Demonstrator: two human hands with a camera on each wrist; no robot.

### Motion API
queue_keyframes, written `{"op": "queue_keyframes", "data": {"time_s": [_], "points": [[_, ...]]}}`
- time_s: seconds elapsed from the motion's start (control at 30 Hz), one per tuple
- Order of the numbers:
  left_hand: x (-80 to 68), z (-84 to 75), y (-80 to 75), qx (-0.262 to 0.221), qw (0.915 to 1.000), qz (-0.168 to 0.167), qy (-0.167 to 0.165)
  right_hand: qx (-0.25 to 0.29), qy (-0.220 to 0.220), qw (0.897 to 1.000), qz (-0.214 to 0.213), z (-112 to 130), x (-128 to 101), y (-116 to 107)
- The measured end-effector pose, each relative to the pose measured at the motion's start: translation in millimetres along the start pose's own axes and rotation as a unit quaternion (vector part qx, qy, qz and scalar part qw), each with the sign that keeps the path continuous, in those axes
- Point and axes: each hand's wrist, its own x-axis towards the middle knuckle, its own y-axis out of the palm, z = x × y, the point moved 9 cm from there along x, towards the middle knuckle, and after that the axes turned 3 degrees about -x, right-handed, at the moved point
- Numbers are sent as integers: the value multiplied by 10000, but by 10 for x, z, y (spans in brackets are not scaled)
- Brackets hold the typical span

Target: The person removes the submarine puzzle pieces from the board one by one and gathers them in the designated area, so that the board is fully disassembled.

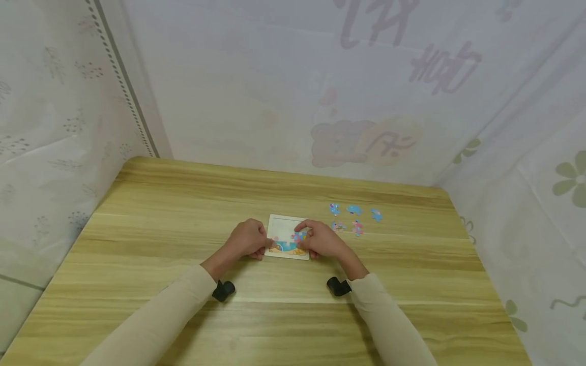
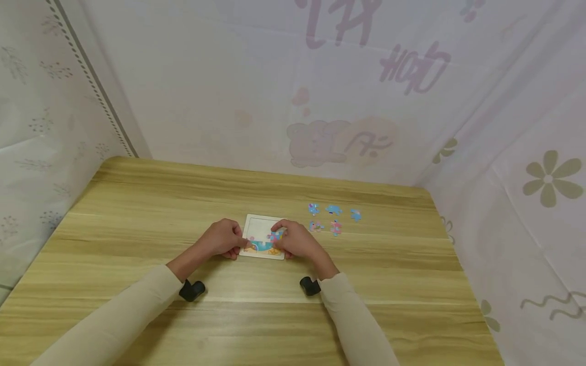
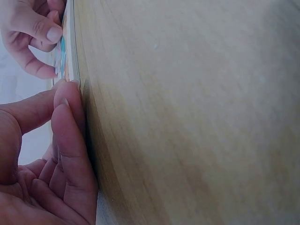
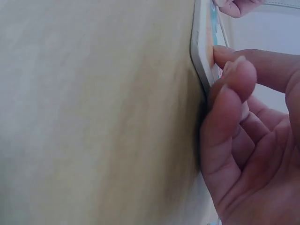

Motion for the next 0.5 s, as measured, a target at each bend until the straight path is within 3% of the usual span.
{"op": "queue_keyframes", "data": {"time_s": [0.5], "points": [[9,16,-8,-24,10000,-38,15,-680,-28,9975,-180,66,47,-31]]}}
